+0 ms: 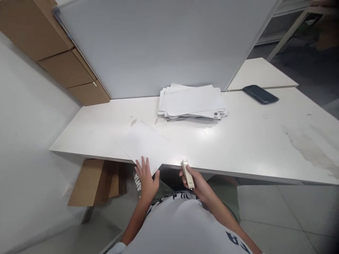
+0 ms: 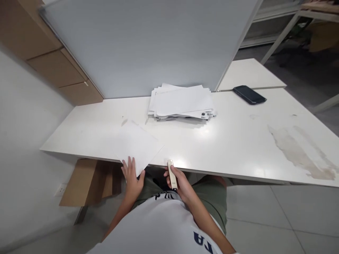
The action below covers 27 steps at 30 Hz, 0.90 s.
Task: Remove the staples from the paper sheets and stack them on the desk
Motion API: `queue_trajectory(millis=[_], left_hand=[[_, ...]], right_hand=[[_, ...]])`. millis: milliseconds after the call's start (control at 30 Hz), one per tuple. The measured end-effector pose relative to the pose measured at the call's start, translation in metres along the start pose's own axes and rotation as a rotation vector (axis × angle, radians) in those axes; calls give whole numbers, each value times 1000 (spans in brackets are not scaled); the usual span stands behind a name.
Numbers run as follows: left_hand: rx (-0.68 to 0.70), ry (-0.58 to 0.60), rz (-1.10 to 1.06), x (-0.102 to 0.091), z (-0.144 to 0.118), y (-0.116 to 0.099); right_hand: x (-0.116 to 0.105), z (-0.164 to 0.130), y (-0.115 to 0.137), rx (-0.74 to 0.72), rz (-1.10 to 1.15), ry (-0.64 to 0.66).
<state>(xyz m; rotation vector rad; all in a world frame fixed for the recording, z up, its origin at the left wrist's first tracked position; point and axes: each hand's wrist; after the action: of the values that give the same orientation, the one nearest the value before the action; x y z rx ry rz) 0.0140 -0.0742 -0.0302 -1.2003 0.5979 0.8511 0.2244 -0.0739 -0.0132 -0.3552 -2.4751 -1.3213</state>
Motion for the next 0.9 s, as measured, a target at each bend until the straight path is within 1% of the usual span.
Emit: queue_trajectory(millis=[67, 100, 133, 200, 233, 267, 300, 333, 367, 400, 433, 467, 500, 533, 567, 600, 633, 667, 733, 800, 867, 900], left_hand=[[138, 170, 93, -1, -2, 7], [188, 218, 129, -4, 0, 13], [230, 241, 148, -7, 4, 19], [359, 251, 89, -18, 16, 29], [438, 248, 4, -24, 27, 29], [505, 225, -113, -30, 40, 24], [536, 171, -249, -35, 57, 14], [518, 90, -392, -39, 78, -2], [437, -35, -525, -40, 104, -22], [315, -142, -641, -39, 134, -46], [219, -161, -740, -33, 166, -72], [145, -139, -835, -25, 200, -97], [57, -83, -918, -12, 234, -120], [-60, -17, -979, 3, 264, -138], [-194, 13, -985, 20, 290, -153], [-245, 18, -966, 37, 311, -162], [-274, 11, -949, 53, 325, -166], [-289, -9, -920, 68, 334, -167], [-279, -54, -858, 89, 340, -159], [-261, -89, -789, 99, 336, -146], [-243, -132, -718, 101, 330, -134], [-207, -154, -644, 101, 328, -129]], right_hand=[[1, -1, 0, -1, 1, 10], [1, -1, 0, -6, 3, 14], [2, -1, 0, -14, 4, 16], [2, -1, -2, -32, 4, 19], [2, -1, -2, -44, 2, 21], [2, 0, -3, -52, -1, 21], [2, 1, -3, -58, -6, 21], [1, 2, -4, -62, -10, 19], [1, 3, -4, -64, -15, 20], [1, 4, -4, -67, -19, 21], [1, 5, -5, -71, -24, 23], [1, 5, -5, -81, -27, 20], [1, 5, -5, -96, -29, 9], [0, 3, -6, -114, -28, -8], [-3, 1, -6, -130, -23, -33], [-6, -2, -7, -144, -15, -59], [-12, -6, -8, -156, -5, -86], [-19, -10, -10, -170, 11, -119], [-40, -19, -15, -207, 61, -232], [-68, -26, -24, -221, 138, -414], [-101, -30, -37, -183, 214, -606], [-118, -32, -45, -158, 241, -685]])
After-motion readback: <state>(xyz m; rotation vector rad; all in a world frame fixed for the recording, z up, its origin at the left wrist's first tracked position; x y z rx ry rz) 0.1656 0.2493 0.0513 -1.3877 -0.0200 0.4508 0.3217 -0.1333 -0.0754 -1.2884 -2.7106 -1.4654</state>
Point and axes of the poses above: each hand's wrist, its own z-axis towards the middle knuckle, its own x-axis out of the palm, y = z × x, and after that the axes turned 14 degrees about -z, right-handed
